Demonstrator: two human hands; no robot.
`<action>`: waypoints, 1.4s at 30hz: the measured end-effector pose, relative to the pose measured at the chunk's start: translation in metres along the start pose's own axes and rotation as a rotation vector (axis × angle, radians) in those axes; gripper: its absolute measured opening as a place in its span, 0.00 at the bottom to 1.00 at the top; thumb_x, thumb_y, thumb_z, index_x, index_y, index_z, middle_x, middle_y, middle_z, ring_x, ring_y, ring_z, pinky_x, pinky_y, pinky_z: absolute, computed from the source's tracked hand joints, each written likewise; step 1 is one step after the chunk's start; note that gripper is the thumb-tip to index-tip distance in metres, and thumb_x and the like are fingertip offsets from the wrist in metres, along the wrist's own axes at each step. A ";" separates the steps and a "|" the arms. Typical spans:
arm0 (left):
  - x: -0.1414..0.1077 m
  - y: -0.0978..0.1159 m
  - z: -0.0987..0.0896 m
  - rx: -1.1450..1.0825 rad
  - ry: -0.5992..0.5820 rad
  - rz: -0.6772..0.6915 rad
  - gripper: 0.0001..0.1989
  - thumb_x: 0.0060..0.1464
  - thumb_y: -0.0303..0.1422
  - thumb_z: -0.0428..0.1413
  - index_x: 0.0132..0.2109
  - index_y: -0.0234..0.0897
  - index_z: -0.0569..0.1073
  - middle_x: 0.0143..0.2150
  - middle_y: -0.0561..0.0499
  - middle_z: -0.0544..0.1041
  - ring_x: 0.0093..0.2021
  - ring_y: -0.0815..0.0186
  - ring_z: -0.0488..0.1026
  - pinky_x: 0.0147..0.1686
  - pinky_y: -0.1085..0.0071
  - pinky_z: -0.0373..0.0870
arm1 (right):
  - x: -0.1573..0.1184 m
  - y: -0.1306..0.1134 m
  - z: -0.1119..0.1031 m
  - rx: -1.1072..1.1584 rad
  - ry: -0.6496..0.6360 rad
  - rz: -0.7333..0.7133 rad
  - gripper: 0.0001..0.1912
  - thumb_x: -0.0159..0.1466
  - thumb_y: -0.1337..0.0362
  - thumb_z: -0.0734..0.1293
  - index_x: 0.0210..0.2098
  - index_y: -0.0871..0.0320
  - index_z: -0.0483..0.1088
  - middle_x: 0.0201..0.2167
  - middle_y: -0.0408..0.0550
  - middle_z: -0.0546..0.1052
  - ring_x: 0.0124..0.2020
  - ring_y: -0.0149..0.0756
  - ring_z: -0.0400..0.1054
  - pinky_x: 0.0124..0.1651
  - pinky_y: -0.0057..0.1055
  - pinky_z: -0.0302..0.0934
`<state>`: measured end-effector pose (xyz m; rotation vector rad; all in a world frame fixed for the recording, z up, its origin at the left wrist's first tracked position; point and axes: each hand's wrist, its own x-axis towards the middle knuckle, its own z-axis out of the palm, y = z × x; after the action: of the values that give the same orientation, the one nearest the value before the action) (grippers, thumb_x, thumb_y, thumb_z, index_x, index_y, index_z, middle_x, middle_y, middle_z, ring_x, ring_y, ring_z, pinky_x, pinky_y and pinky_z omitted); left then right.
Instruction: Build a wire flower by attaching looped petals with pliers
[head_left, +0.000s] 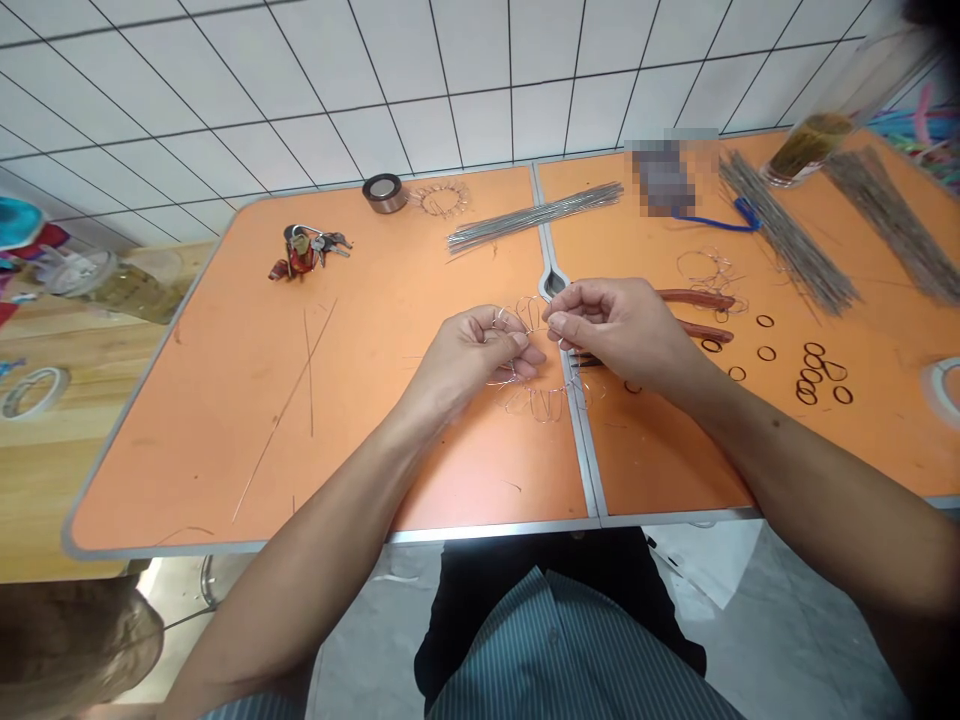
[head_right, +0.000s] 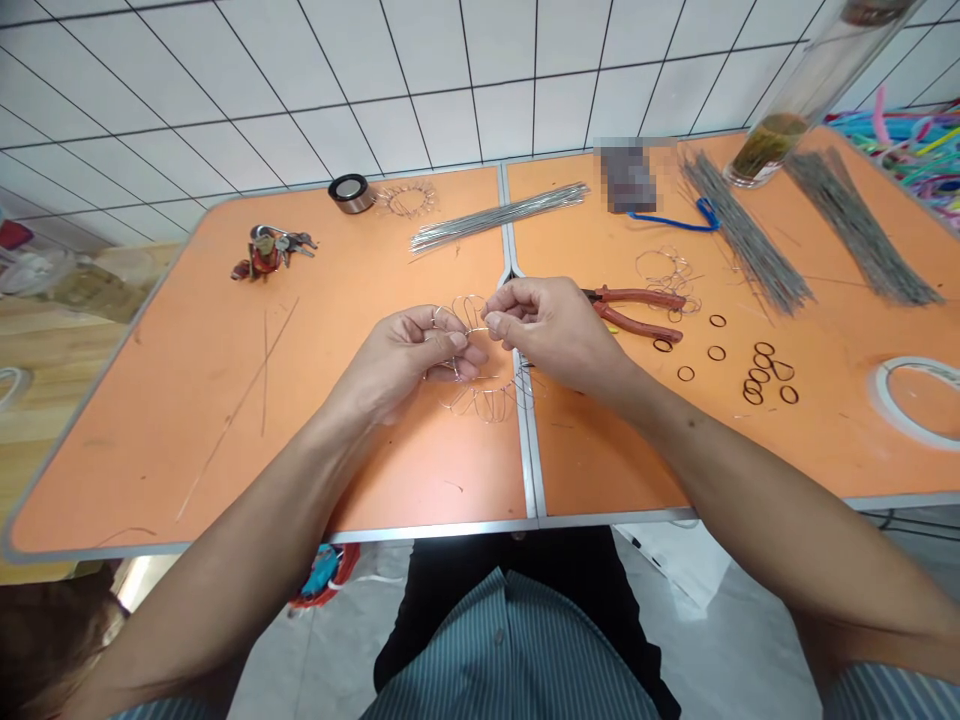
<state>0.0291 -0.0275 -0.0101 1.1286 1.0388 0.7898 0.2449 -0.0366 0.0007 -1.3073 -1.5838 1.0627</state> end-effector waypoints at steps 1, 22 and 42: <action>0.000 0.000 0.001 0.008 -0.006 0.002 0.10 0.57 0.33 0.71 0.39 0.37 0.78 0.36 0.46 0.88 0.32 0.65 0.85 0.36 0.70 0.81 | 0.000 0.001 0.002 -0.005 0.000 0.000 0.02 0.64 0.66 0.75 0.34 0.55 0.80 0.28 0.43 0.80 0.29 0.33 0.71 0.32 0.33 0.64; 0.005 0.039 -0.065 -0.066 0.334 0.232 0.14 0.56 0.37 0.73 0.32 0.39 0.75 0.29 0.51 0.83 0.24 0.70 0.74 0.25 0.73 0.70 | -0.018 0.017 0.027 -0.955 -0.271 -0.377 0.09 0.73 0.71 0.68 0.48 0.55 0.79 0.46 0.51 0.84 0.46 0.45 0.75 0.38 0.38 0.52; 0.013 0.045 -0.099 -0.326 0.517 0.301 0.11 0.59 0.35 0.68 0.36 0.40 0.73 0.31 0.54 0.81 0.25 0.72 0.75 0.26 0.76 0.70 | 0.064 -0.028 0.113 -1.114 -0.505 -0.342 0.19 0.76 0.73 0.59 0.60 0.58 0.73 0.54 0.59 0.84 0.47 0.50 0.77 0.37 0.39 0.54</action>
<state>-0.0597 0.0285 0.0214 0.8222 1.1180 1.4896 0.1211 0.0109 -0.0048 -1.3632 -2.8782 0.2237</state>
